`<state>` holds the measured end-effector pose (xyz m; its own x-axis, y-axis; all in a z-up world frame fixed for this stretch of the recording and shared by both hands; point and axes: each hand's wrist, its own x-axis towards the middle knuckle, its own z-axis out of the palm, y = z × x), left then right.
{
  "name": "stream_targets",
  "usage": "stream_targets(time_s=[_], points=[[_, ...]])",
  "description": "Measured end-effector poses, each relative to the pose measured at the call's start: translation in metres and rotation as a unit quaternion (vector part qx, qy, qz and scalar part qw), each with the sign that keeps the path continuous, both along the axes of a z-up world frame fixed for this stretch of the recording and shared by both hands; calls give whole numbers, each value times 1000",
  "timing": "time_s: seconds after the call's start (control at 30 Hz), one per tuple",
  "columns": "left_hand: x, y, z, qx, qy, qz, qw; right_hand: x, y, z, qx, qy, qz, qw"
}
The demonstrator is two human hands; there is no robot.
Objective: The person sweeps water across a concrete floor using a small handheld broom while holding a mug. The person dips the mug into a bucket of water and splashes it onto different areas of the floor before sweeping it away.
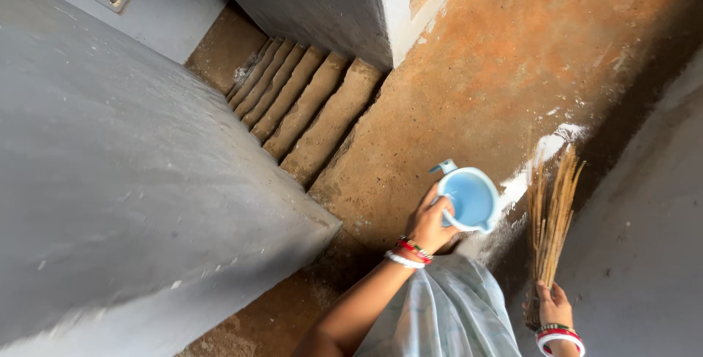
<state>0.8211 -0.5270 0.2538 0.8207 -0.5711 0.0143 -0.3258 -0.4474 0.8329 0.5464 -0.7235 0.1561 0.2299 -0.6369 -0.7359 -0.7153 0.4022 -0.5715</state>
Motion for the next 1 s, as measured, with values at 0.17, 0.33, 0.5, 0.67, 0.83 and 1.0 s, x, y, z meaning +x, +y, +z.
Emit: stream_targets(time_s=[0.17, 0.33, 0.5, 0.67, 0.83, 1.0], points=[[46, -117, -22, -81, -15, -7, 997, 46, -83, -35, 34, -37, -38, 998], [83, -220, -58, -66, -21, 33, 997, 108, -185, -81, 44, -15, -36, 998], [127, -332, -117, -68, 23, 66, 995, 189, -313, -148, 38, 24, -35, 998], [175, -440, -223, -2, 112, 65, 992, 252, -399, -260, -15, -35, -37, 999], [229, -527, -346, -16, 31, 89, 995, 328, -483, -365, -55, 116, 91, 988], [301, -594, -468, -34, 56, 89, 994, 362, -571, -465, -313, -3, 121, 942]])
